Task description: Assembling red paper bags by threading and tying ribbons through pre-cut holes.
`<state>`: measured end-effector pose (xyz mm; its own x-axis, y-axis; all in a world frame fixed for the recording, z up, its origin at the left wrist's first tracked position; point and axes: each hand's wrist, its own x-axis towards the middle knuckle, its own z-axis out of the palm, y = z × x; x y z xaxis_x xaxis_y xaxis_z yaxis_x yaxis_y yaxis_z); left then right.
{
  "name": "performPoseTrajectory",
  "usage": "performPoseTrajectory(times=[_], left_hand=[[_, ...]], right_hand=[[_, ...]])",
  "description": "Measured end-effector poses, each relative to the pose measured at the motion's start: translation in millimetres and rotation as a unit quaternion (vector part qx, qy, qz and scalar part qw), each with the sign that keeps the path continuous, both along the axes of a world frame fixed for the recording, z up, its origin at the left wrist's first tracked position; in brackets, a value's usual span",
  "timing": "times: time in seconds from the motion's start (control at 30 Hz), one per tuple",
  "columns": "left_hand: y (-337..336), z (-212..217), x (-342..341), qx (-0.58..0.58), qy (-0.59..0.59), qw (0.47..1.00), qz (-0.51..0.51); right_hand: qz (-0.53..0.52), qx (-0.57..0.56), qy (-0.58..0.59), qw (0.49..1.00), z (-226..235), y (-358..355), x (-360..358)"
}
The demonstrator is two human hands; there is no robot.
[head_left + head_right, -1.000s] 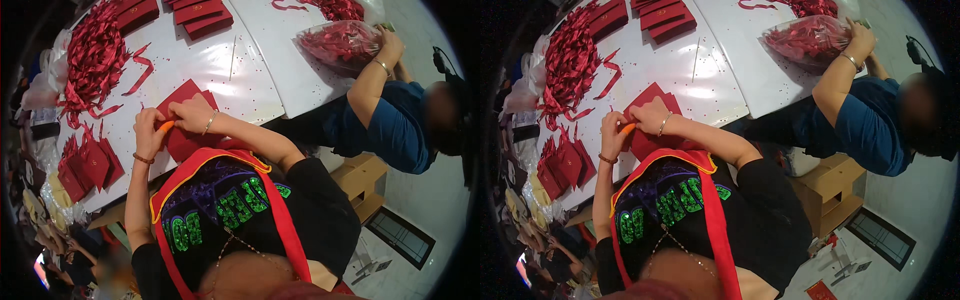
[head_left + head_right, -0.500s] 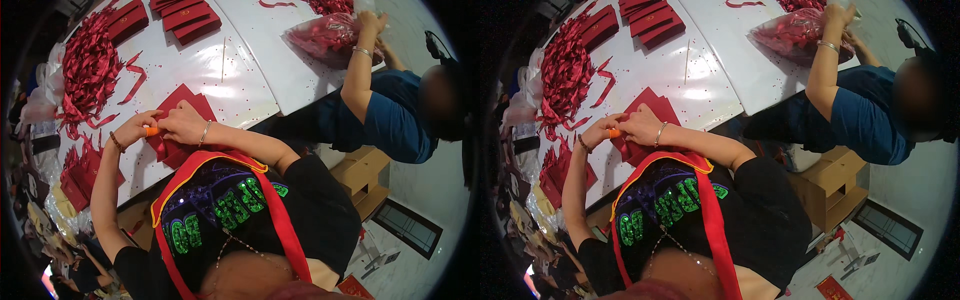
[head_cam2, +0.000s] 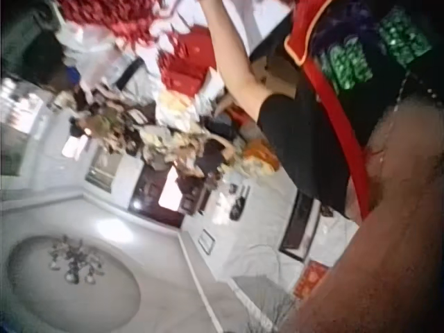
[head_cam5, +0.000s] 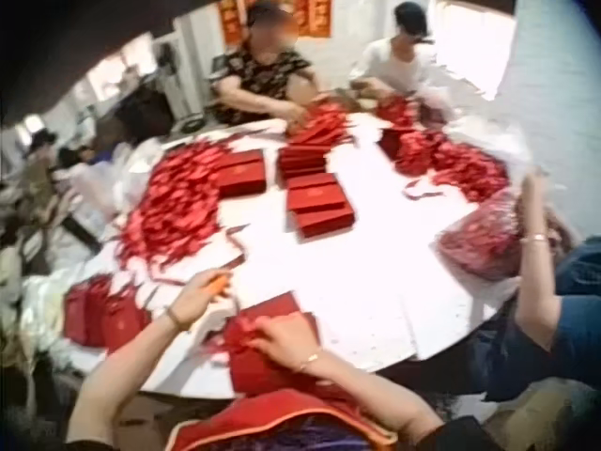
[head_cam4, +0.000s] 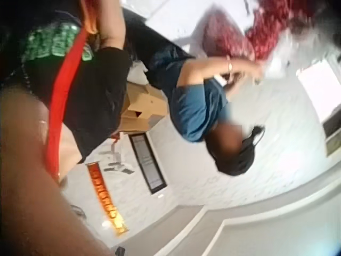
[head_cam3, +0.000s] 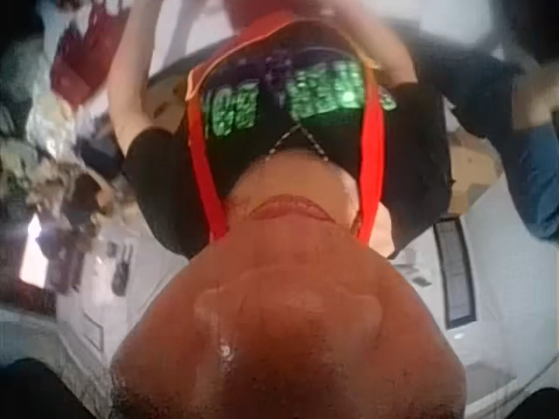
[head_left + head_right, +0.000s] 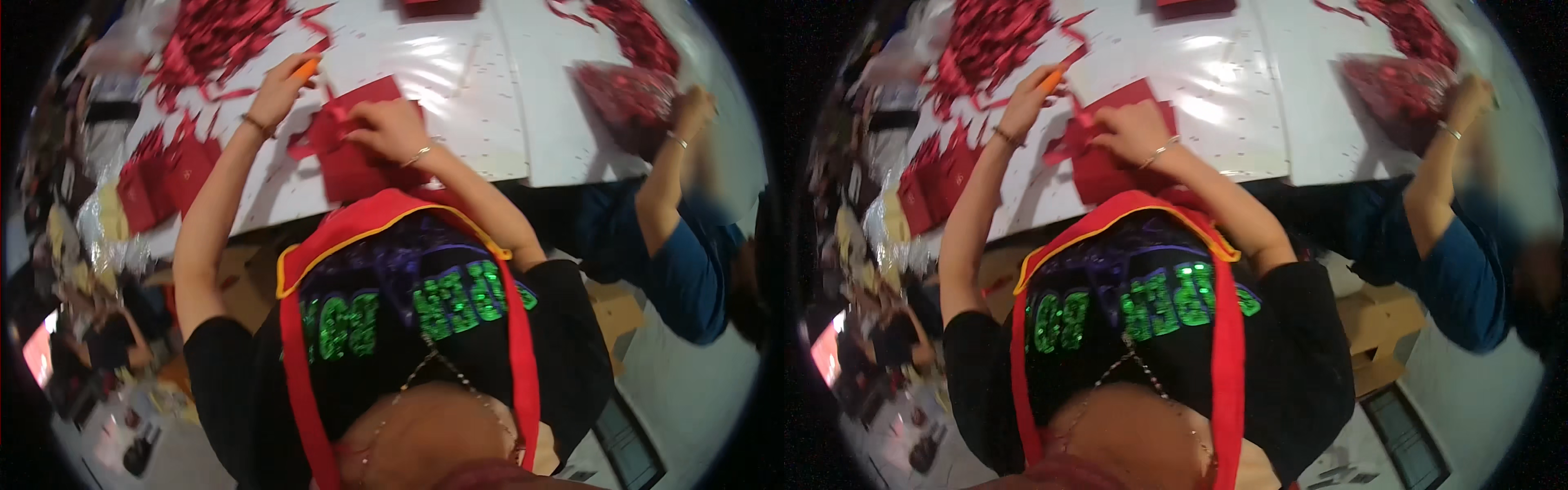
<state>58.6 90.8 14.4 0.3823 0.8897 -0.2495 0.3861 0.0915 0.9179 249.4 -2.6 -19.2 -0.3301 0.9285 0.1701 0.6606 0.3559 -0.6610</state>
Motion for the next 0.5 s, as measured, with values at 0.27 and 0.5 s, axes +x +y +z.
performPoseTrajectory(times=[0.27, 0.5], left_hand=[[-73, -15, -32, -0.072, -0.076, 0.993, -0.049], [-94, 10, -78, 0.028, 0.159, 0.972, -0.172]], right_hand=[[-0.026, -0.045, -0.013, 0.999, 17, 5, -17], [0.001, -0.093, -0.04, 0.995, -6, 2, -9]])
